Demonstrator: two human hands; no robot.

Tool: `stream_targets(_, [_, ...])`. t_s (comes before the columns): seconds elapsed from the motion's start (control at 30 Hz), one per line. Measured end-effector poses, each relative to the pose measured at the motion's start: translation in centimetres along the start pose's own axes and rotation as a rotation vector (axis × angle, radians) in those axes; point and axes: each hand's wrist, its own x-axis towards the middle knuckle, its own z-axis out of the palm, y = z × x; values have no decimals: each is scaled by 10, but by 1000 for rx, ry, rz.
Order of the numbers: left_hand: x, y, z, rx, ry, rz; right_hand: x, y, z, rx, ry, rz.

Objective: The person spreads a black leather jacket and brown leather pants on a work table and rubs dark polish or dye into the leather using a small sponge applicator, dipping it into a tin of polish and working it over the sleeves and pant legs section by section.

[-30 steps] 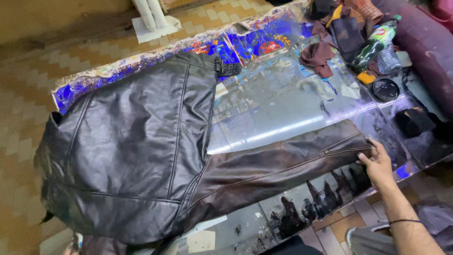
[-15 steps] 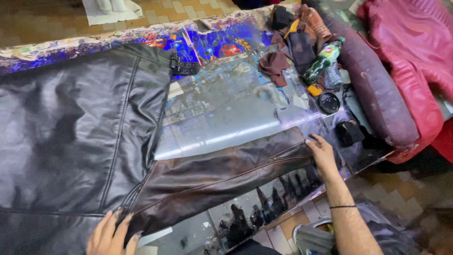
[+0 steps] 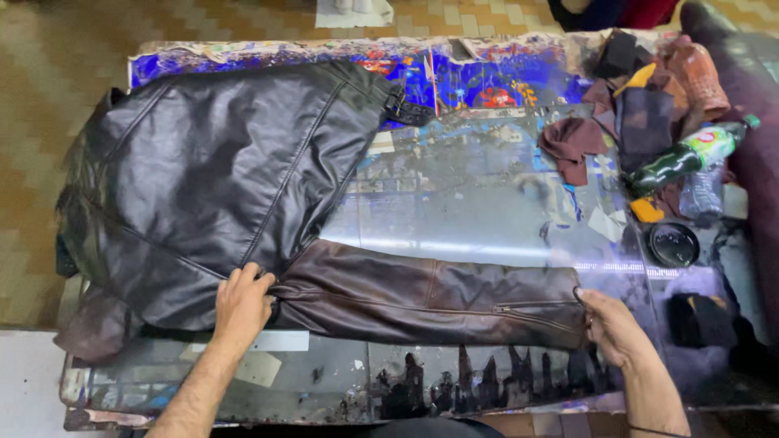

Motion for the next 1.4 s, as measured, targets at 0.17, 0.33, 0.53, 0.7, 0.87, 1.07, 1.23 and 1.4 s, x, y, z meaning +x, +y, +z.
stream_targets(0.17, [21, 0, -17, 263, -75, -68, 24, -11, 22, 160, -29, 66])
stream_targets(0.33, [87, -11, -62, 162, -26, -284, 37, -50, 80, 264, -212, 270])
stream_targets(0.53, [49, -19, -67, -74, 849, 279, 36, -113, 90, 143, -365, -280])
stream_targets(0.7, [-110, 31, 39, -180, 438, 126, 28, -87, 12, -107, -226, -74])
stream_targets(0.87, [-166, 35, 73, -150, 257, -32, 37, -30, -5, -235, -199, -73])
stream_targets(1.07, [-137, 77, 18, -2, 417, -79, -26, -22, 65, -676, 447, -789])
stream_targets(1.23, [-62, 136, 8, -186, 515, 339, -70, -18, 187, -953, -44, -1086])
stream_targets(1.4, [-27, 156, 31, -193, 83, 345, -56, -4, 251, -1419, -319, -1062])
